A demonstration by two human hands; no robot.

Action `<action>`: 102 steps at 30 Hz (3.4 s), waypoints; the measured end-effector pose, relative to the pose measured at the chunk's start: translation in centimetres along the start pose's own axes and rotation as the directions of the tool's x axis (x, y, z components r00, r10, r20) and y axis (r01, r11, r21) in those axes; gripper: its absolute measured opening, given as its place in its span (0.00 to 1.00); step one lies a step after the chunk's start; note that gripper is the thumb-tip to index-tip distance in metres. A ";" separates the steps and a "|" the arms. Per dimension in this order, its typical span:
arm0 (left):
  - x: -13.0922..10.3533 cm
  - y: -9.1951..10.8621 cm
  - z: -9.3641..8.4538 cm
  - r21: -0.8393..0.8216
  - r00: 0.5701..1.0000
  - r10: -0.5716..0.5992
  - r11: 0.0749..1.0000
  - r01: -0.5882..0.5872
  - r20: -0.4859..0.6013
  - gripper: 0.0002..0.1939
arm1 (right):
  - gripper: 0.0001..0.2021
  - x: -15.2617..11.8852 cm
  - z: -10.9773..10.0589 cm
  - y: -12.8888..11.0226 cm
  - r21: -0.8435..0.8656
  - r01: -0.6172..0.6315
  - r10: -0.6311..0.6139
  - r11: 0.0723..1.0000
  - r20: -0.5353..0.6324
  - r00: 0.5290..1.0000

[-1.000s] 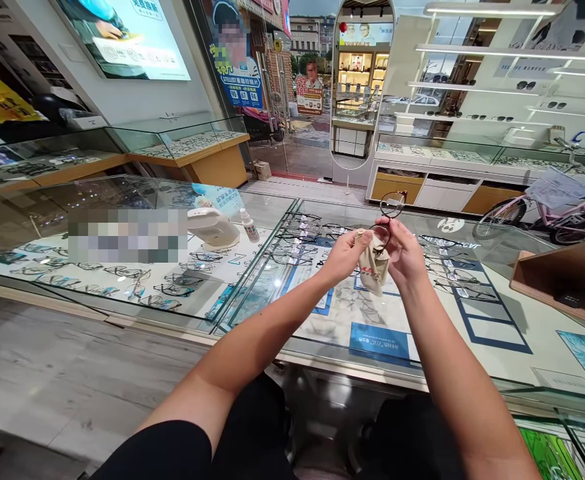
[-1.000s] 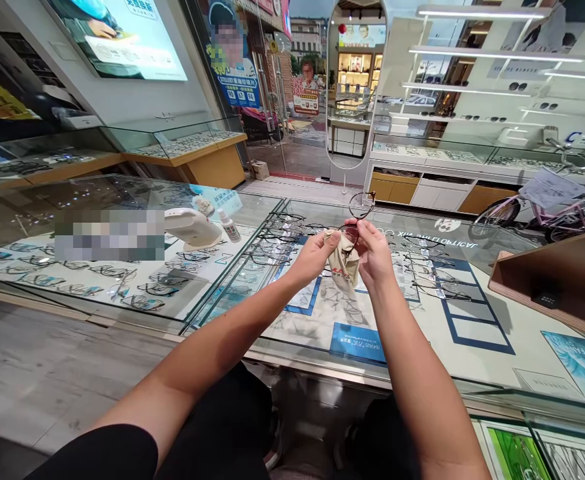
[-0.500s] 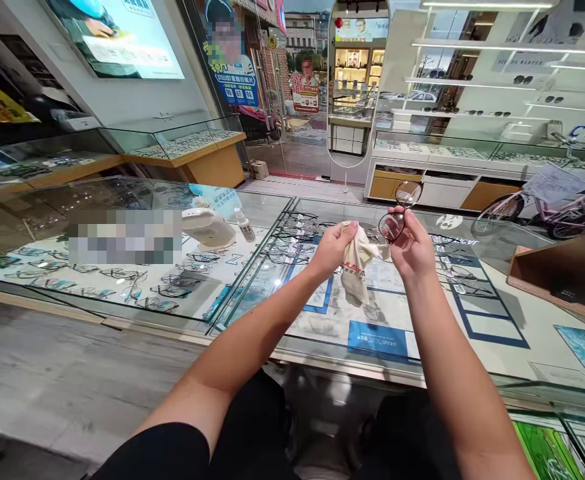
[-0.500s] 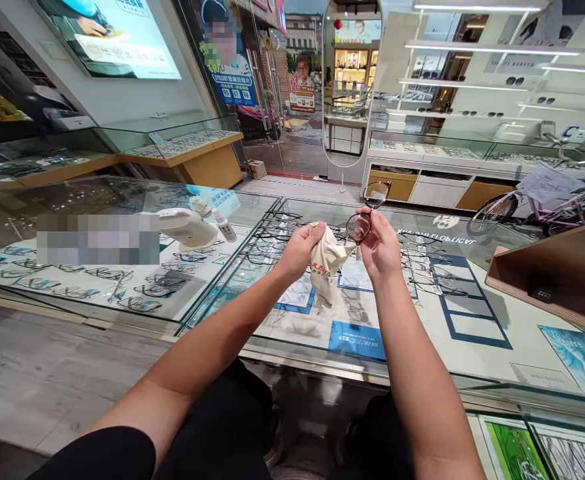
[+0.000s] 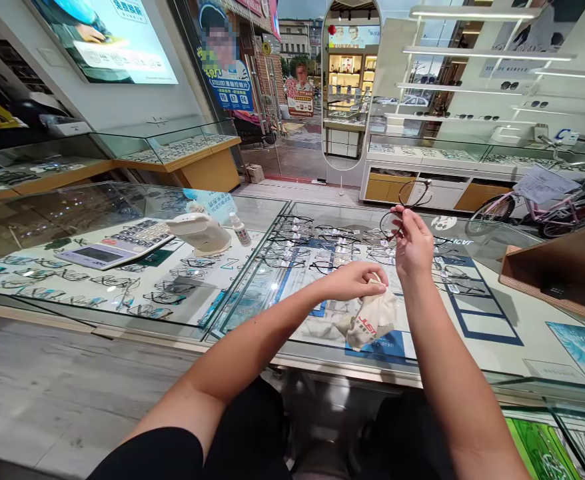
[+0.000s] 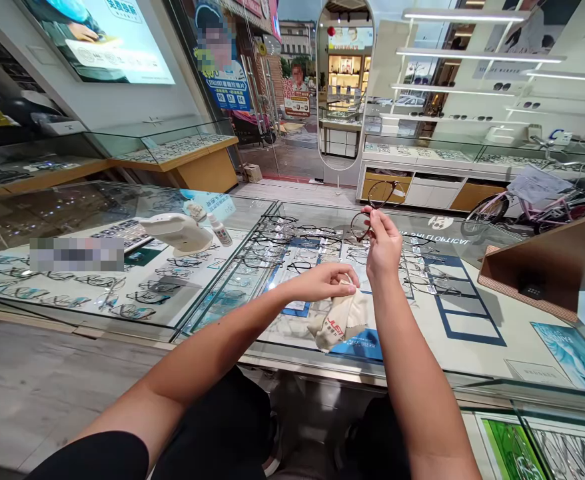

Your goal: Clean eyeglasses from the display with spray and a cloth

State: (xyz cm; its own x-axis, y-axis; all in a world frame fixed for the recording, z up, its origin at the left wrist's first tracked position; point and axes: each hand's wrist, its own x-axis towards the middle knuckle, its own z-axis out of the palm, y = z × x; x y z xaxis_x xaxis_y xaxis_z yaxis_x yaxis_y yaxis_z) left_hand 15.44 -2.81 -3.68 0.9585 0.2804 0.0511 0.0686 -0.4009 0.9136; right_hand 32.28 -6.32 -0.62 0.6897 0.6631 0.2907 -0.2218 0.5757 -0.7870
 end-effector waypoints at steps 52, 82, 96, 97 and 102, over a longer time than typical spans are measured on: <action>0.9 13.7 -6.9 0.718 -0.061 0.718 0.680 -0.150 -0.693 0.34 | 0.29 -1.3 6.3 -13.0 -0.483 0.648 -0.477 0.590 0.439 0.761; -1.1 14.3 -5.9 0.794 -0.100 0.794 0.606 0.043 -0.600 0.33 | 0.28 -1.3 5.3 -12.3 -0.508 0.542 -0.368 0.669 0.407 0.836; 0.4 12.7 -6.8 0.703 0.019 0.706 0.708 -0.072 -0.708 0.32 | 0.29 -2.0 5.4 -13.3 -0.675 0.590 -0.492 0.444 0.367 0.790; 0.4 12.6 -6.9 0.699 0.019 0.702 0.711 -0.078 -0.712 0.32 | 0.29 -2.1 5.5 -13.3 -0.684 0.584 -0.493 0.438 0.361 0.792; 0.6 12.7 -6.9 0.653 0.015 0.659 0.747 -0.124 -0.752 0.32 | 0.30 -1.9 5.3 -13.0 -0.673 0.604 -0.530 0.427 0.354 0.770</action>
State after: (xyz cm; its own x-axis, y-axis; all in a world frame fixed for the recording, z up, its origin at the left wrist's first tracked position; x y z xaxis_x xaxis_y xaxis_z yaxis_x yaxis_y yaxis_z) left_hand 15.01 -1.72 10.71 -0.1489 0.3955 0.9063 0.1134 -0.9037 0.4130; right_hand 30.15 -12.55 11.99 0.4047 0.3748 0.8341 0.7857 0.3242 -0.5269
